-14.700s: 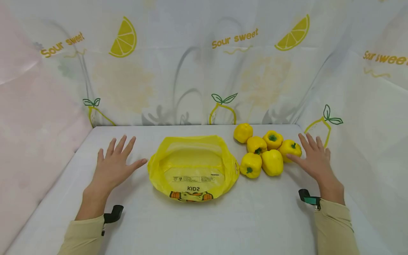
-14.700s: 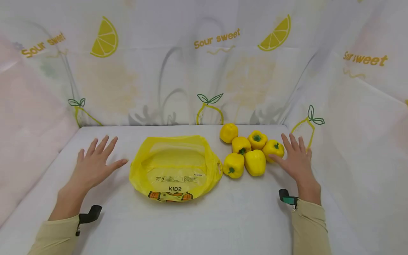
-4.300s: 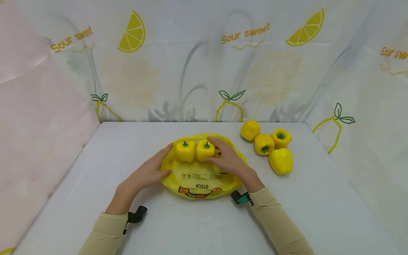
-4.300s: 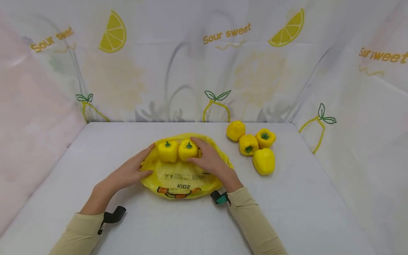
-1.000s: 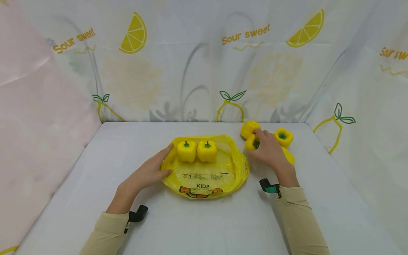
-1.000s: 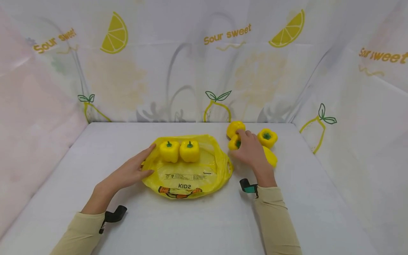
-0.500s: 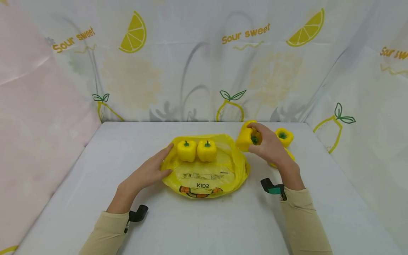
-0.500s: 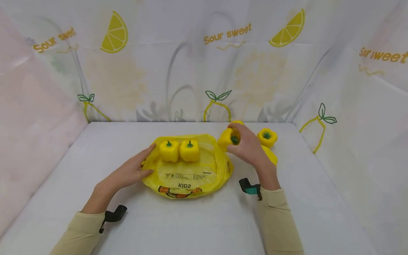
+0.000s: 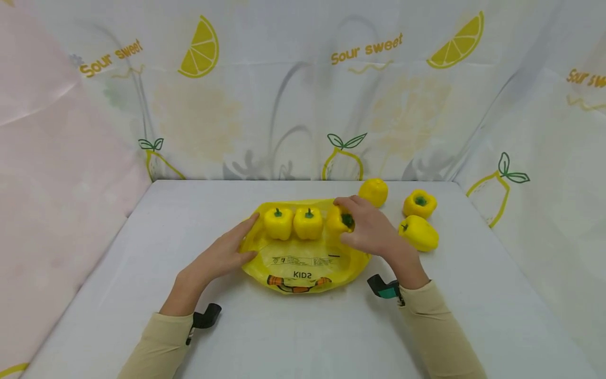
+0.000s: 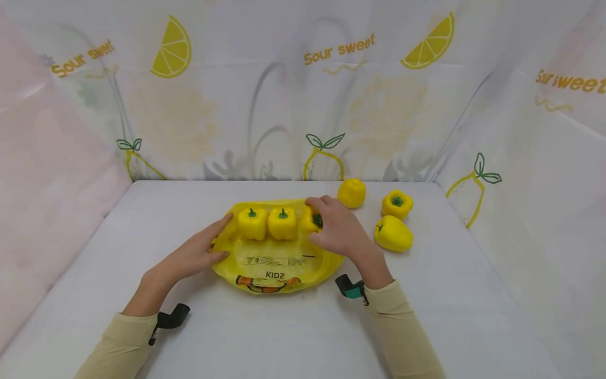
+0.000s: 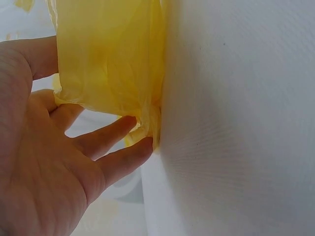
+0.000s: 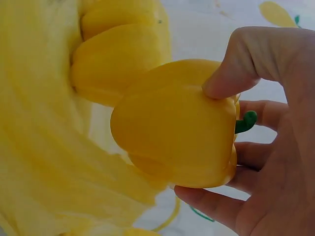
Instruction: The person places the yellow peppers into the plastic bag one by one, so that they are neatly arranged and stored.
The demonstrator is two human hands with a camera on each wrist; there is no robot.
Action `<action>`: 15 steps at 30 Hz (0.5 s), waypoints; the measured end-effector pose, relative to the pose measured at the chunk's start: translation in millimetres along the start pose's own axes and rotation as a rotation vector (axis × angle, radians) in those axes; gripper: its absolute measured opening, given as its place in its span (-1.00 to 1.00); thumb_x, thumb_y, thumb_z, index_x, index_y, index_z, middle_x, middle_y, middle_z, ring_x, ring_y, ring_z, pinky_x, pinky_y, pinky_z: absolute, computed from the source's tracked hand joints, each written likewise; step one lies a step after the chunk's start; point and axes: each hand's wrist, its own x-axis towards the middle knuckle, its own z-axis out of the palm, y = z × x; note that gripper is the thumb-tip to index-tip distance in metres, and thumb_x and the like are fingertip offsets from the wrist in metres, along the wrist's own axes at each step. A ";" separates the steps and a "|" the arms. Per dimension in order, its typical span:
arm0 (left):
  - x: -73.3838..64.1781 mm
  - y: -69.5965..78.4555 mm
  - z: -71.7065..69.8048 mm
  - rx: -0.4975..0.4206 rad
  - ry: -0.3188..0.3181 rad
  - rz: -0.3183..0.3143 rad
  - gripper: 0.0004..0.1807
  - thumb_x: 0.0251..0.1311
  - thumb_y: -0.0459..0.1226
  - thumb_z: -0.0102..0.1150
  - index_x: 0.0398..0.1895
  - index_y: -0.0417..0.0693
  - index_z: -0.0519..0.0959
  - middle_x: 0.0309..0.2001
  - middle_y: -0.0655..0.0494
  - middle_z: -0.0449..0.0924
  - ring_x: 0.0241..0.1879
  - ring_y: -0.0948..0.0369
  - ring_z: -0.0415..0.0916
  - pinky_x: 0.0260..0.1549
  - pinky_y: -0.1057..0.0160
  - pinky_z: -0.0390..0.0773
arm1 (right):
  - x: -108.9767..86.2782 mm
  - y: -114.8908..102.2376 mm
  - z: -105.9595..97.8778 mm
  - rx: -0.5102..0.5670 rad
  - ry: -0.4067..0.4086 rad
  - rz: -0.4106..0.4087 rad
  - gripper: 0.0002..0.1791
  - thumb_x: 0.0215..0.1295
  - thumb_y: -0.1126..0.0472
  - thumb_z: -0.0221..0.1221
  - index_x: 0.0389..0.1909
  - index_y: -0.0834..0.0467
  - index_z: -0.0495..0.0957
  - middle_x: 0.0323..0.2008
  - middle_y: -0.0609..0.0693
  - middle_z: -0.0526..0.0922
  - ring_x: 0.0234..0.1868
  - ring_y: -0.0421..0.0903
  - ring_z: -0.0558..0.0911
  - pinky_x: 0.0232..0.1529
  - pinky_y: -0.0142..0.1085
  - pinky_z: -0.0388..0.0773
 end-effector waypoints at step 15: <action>1.0 0.8 0.6 0.002 -0.007 -0.006 -0.07 0.30 -0.17 0.17 0.62 0.17 -0.12 0.61 0.07 -0.06 0.59 -0.03 -0.06 0.52 -0.16 0.04 | 12.2 14.7 32.5 -0.043 -0.083 0.035 -0.30 0.24 0.23 0.13 0.45 0.10 0.28 0.44 0.09 0.33 0.44 0.09 0.35 0.44 0.05 0.34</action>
